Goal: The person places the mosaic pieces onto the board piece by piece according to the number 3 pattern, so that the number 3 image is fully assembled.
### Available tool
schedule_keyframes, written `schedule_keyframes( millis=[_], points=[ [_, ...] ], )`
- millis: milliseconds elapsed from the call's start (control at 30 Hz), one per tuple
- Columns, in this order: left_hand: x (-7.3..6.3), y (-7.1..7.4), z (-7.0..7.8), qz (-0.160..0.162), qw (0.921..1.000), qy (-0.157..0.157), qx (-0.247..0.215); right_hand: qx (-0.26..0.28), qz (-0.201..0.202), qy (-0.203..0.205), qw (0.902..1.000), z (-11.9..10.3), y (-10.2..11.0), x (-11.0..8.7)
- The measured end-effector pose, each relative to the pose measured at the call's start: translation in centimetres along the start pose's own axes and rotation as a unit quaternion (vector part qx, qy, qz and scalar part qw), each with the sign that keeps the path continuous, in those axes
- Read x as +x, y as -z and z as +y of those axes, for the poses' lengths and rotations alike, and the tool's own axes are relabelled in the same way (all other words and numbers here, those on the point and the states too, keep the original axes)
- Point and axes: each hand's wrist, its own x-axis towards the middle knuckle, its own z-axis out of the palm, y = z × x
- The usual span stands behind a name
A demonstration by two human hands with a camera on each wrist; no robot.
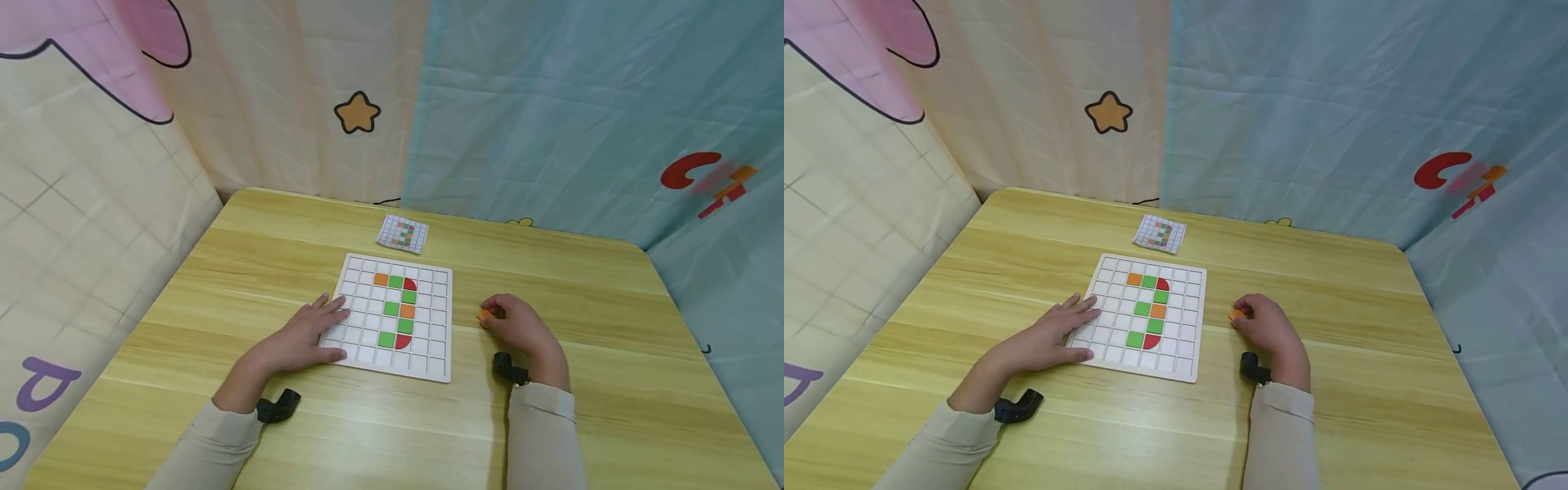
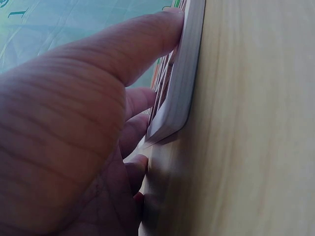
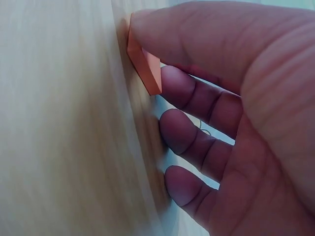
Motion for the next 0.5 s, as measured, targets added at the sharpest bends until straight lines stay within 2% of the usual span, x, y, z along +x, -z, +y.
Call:
schedule_keyframes(
  millis=[500],
  points=[
    [0.0, -0.01, 0.06, -0.001, 1.0, 0.003, 0.001, -0.013, -0.002, 0.005, 0.9999, 0.19, -0.13, 0.18]
  ],
)
